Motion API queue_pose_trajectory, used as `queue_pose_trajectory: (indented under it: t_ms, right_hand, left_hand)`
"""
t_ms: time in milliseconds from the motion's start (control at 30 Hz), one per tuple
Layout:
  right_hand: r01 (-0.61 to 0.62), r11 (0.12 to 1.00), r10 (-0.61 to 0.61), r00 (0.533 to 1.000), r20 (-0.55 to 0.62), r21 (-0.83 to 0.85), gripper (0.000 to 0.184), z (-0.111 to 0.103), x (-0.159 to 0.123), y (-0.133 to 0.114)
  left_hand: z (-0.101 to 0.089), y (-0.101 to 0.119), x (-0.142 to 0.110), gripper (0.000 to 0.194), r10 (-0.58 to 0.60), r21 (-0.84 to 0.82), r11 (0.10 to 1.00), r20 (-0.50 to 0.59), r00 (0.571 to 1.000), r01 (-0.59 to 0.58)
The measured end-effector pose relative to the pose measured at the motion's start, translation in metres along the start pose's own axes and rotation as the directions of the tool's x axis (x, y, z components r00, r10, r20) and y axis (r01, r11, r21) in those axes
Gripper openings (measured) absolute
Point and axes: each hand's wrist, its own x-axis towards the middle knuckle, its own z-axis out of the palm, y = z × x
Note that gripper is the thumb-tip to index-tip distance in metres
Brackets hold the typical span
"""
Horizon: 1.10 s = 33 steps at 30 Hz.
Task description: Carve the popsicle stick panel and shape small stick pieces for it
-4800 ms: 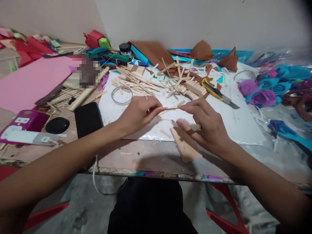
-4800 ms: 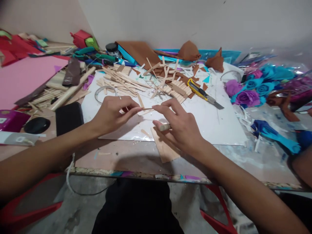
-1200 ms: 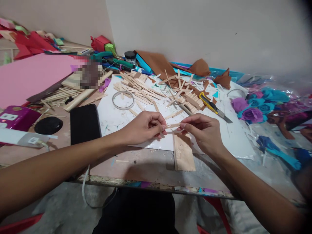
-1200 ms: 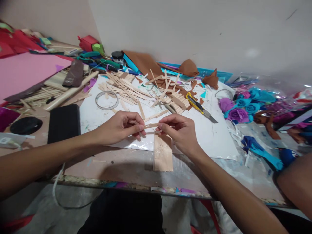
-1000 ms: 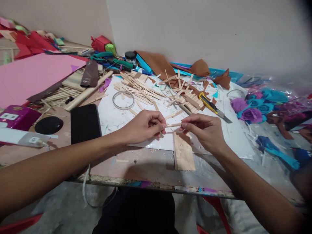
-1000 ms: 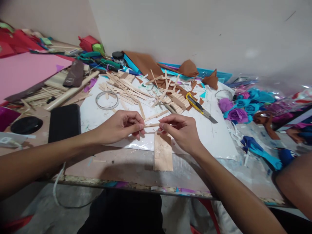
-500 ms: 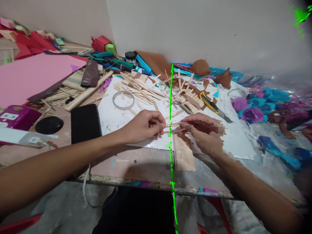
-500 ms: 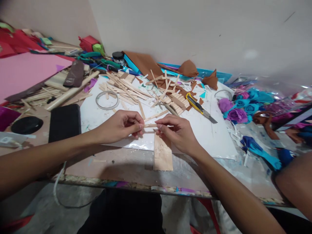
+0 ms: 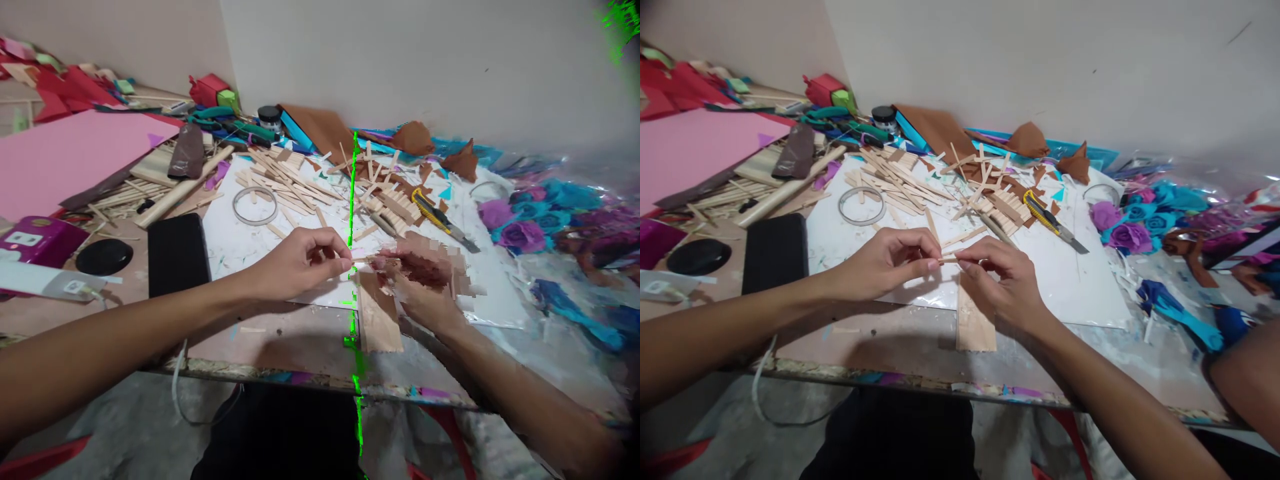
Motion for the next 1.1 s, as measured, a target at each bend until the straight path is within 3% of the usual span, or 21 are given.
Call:
queue_pose_trajectory:
  t_ms: [133, 300, 500, 600, 733, 867, 1100]
  right_hand:
    - [-0.009, 1.000, 0.010, 0.999, 0.052, -0.022, 0.015, 0.000, -0.001, -0.002]
    - [0.005, 1.000, -0.007, 0.990, 0.140, 0.010, 0.014, -0.004, 0.001, -0.012]
    - [-0.250, 0.916, 0.157, 0.943, 0.293, 0.314, 0.010, 0.003, -0.001, -0.024]
    - [-0.271, 0.901, 0.165, 0.936, 0.312, 0.337, 0.010, 0.006, -0.003, -0.025]
    - [-0.052, 0.993, 0.029, 0.978, 0.207, 0.107, 0.012, 0.003, -0.002, -0.023]
    - [0.216, 0.966, -0.198, 0.972, 0.126, -0.146, 0.018, 0.000, 0.001, -0.026]
    - [0.345, 0.900, -0.322, 0.938, 0.127, -0.267, 0.019, 0.001, 0.002, -0.035]
  left_hand:
    - [0.001, 0.001, -0.001, 0.020, -0.082, -0.129, 0.988, 0.057, 0.995, 0.089]
    - [0.001, 0.001, -0.002, 0.019, -0.076, -0.175, 0.980, 0.104, 0.992, 0.094]
    - [0.000, 0.005, -0.005, 0.016, -0.089, -0.205, 0.970, 0.206, 0.974, 0.132]
    - [0.001, 0.007, -0.007, 0.014, -0.103, -0.209, 0.966, 0.227, 0.969, 0.152]
    - [0.003, 0.005, -0.005, 0.013, -0.126, -0.214, 0.964, 0.146, 0.981, 0.156]
    - [0.006, 0.003, -0.002, 0.011, -0.150, -0.287, 0.943, 0.084, 0.985, 0.168]
    - [0.006, 0.003, -0.001, 0.010, -0.151, -0.319, 0.933, 0.073, 0.986, 0.166]
